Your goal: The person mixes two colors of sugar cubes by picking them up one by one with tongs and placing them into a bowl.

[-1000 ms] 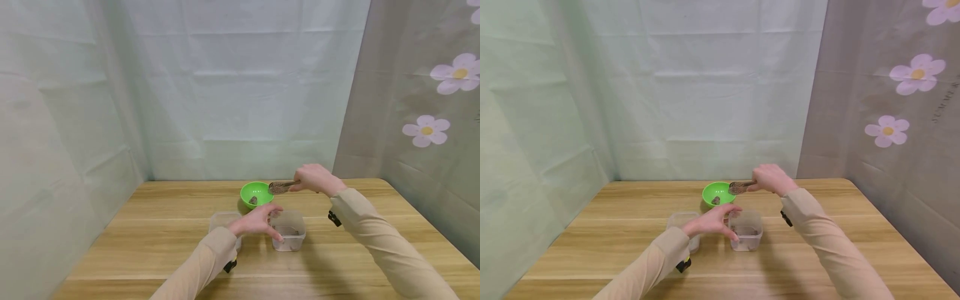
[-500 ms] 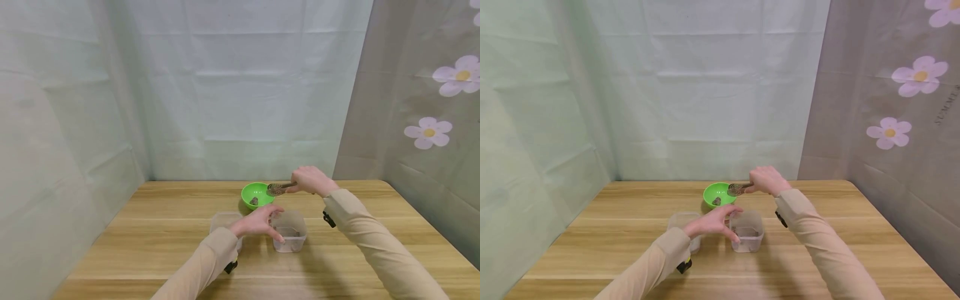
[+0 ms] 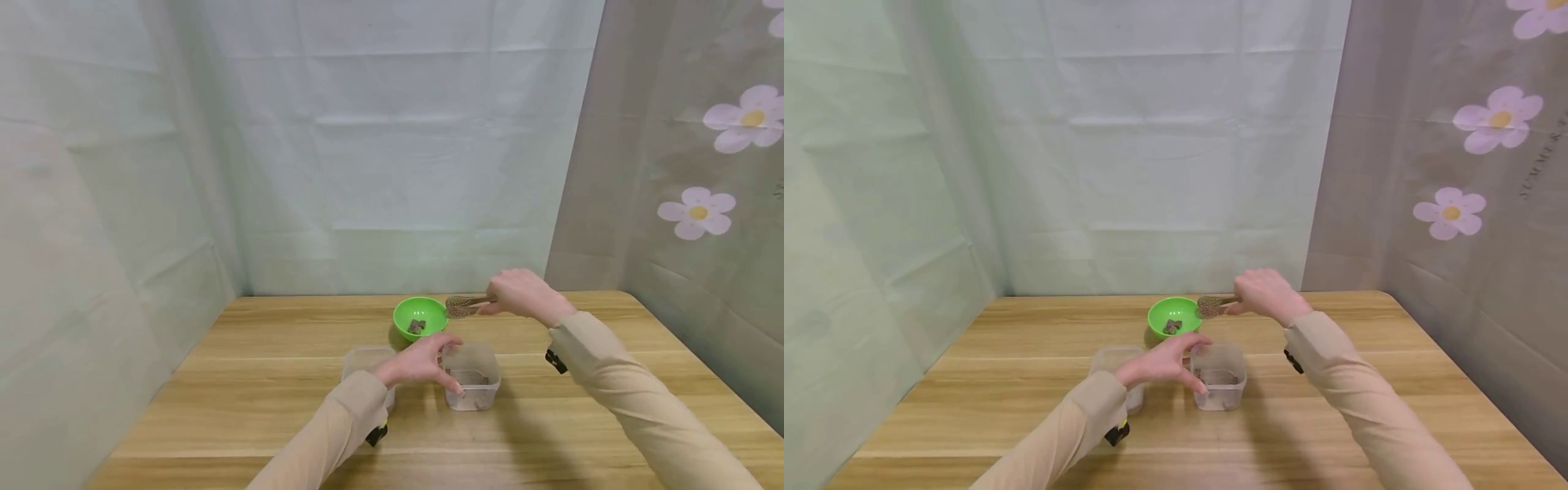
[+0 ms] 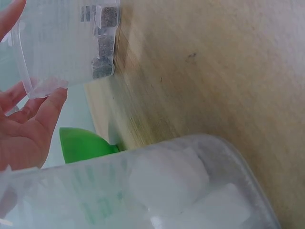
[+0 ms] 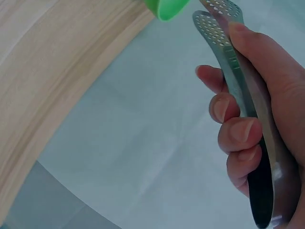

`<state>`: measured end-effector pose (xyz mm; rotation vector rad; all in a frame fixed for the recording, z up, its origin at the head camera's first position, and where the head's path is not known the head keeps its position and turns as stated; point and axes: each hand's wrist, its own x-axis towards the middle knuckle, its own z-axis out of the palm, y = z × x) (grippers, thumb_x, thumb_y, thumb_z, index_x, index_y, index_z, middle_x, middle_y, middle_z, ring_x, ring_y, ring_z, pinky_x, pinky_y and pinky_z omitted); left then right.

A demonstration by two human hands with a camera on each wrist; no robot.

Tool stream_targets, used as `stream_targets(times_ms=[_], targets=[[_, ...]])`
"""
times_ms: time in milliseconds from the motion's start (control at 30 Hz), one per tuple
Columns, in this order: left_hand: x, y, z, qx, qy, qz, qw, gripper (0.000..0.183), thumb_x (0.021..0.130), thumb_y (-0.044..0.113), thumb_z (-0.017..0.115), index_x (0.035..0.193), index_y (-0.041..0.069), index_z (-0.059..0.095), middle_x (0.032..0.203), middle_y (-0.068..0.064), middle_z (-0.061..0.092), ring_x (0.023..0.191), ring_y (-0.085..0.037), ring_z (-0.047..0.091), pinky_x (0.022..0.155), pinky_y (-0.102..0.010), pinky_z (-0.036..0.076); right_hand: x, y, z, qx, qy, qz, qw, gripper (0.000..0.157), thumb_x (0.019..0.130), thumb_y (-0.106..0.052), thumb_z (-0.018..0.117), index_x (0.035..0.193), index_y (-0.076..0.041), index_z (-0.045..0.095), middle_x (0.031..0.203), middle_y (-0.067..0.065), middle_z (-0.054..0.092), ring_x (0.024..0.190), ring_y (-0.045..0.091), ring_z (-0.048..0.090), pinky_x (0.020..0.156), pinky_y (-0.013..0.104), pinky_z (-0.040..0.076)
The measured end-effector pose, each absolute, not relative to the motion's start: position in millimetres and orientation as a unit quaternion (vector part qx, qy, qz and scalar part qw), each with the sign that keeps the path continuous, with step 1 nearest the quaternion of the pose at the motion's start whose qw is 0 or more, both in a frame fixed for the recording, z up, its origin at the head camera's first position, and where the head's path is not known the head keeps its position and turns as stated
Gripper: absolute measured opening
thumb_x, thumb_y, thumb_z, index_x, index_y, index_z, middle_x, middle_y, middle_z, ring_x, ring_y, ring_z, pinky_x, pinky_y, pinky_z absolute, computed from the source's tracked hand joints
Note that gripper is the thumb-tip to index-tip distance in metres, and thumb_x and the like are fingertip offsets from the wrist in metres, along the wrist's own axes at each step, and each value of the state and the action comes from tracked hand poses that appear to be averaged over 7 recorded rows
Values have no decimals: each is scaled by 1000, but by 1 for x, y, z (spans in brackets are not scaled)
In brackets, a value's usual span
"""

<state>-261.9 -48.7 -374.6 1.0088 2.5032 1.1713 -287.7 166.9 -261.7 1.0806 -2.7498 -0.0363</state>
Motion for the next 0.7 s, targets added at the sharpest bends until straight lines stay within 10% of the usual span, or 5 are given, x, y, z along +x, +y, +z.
stream_targets(times_ms=[400, 700], targets=[[-261, -50, -372, 334, 852, 390, 107, 82, 61, 31, 84, 130, 11, 44, 123, -1, 47, 110, -14, 44, 86, -26, 39, -260, 186, -246, 340, -938, -25, 61, 53, 76, -36, 71, 50, -20, 28, 49, -11, 15, 42, 4, 16, 41, 21, 17], [-262, -50, -374, 339, 849, 392, 101, 84, 60, 32, 84, 130, 9, 44, 123, -3, 48, 109, -13, 45, 87, -27, 39, -239, 184, -238, 317, -948, -30, -23, 32, 76, -36, 70, 53, -20, 55, 49, -8, 44, 34, 7, 41, 35, 24, 36]])
